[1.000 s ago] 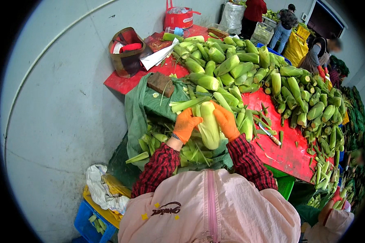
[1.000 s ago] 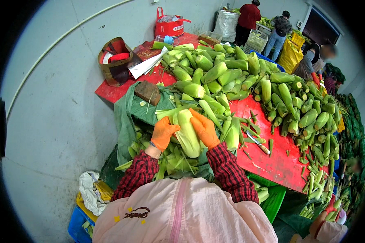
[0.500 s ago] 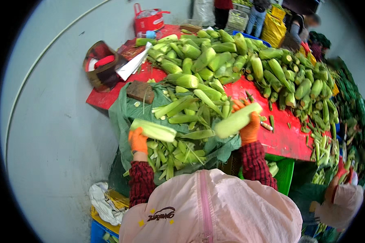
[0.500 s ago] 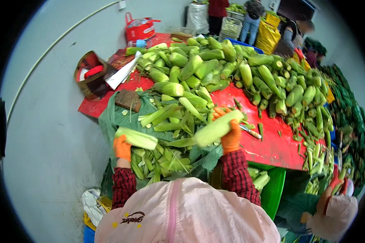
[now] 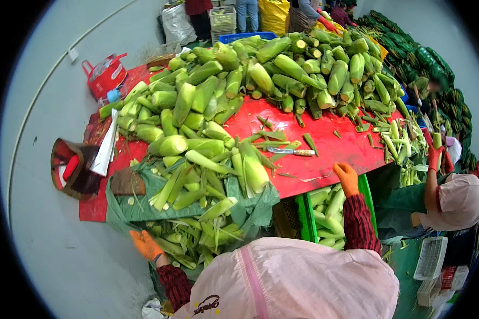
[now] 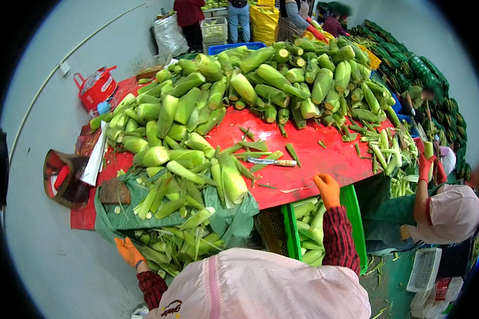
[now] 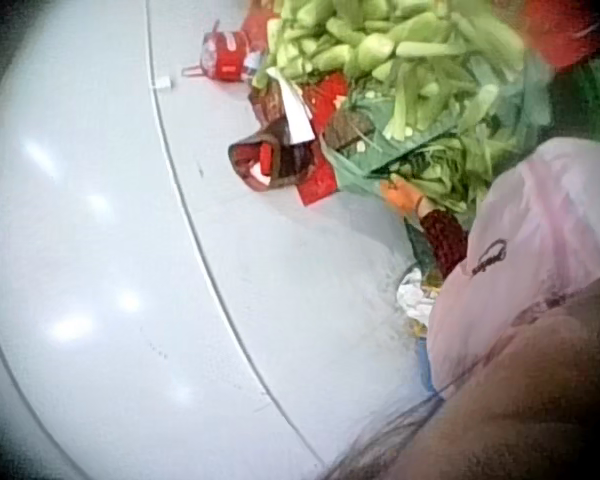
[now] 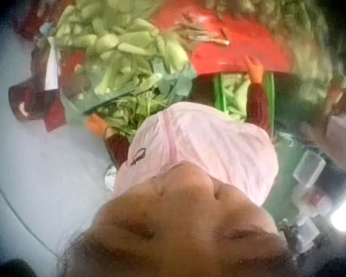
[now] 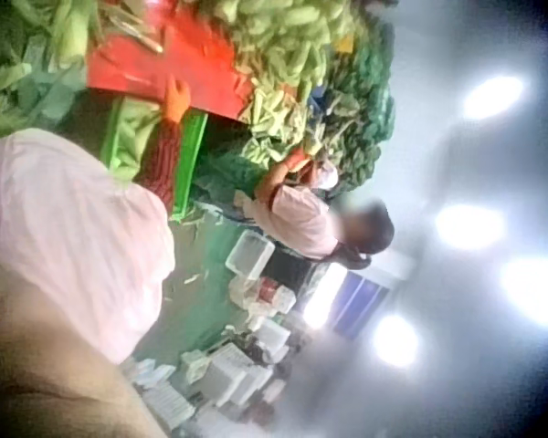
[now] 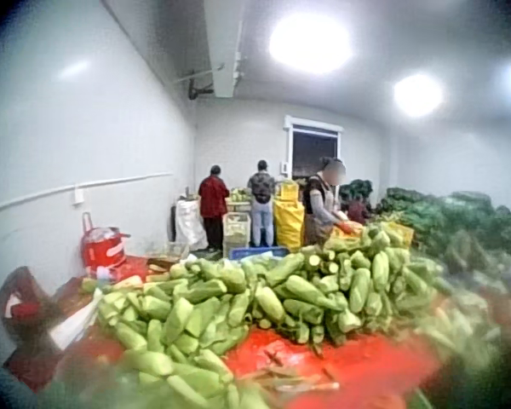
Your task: The person peels husks from corn by hand, removing the outer green layers and silk from several ears one at a time and placing the peeled corn into a green mesh bag.
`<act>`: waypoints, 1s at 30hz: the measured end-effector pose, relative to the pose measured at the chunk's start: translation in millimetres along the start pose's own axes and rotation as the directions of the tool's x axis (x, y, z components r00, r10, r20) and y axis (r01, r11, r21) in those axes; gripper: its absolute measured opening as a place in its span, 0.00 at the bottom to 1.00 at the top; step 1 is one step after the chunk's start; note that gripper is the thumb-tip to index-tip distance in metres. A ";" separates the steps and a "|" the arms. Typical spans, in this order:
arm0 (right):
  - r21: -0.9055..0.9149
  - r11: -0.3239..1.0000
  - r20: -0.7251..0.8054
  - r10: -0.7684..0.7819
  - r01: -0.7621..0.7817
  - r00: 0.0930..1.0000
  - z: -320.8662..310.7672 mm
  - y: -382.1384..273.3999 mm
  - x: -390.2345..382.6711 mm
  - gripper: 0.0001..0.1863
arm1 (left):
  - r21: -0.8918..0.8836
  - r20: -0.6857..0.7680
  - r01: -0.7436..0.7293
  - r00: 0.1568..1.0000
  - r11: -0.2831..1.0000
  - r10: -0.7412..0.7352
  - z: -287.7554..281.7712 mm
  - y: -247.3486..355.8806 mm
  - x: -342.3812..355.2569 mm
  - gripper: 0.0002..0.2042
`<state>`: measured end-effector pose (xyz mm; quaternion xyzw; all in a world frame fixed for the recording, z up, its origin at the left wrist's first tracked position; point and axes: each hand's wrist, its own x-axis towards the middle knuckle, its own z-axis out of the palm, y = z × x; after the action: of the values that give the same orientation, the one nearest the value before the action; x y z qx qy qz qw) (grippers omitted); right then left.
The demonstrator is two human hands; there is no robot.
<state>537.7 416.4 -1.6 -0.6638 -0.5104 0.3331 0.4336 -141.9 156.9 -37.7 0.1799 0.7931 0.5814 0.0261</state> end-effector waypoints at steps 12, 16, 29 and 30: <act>-0.471 0.868 -0.224 0.052 -0.155 0.973 77.7 -73.5 290.5 0.44 | 0.041 0.102 0.053 0.993 0.998 -0.057 15.2 71.8 -54.5 0.19; -0.482 0.864 -0.023 0.154 -0.146 0.988 70.1 -79.1 288.6 0.37 | 0.028 0.090 0.111 0.990 0.993 -0.113 19.9 64.8 -48.9 0.18; 0.617 0.774 0.560 -0.309 -0.139 0.769 155.9 -132.0 -30.1 0.39 | -0.548 0.803 0.313 0.454 0.776 0.385 225.1 266.0 -117.0 0.32; 0.579 0.814 0.589 -0.391 -0.032 0.707 167.0 -136.7 -43.4 0.45 | -0.607 0.787 0.353 0.394 0.712 0.475 228.5 270.6 -120.7 0.34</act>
<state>325.6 427.9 56.4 -0.2836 -0.5804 0.6392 0.4172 97.2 397.5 120.4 0.4759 0.3500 0.6344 0.4986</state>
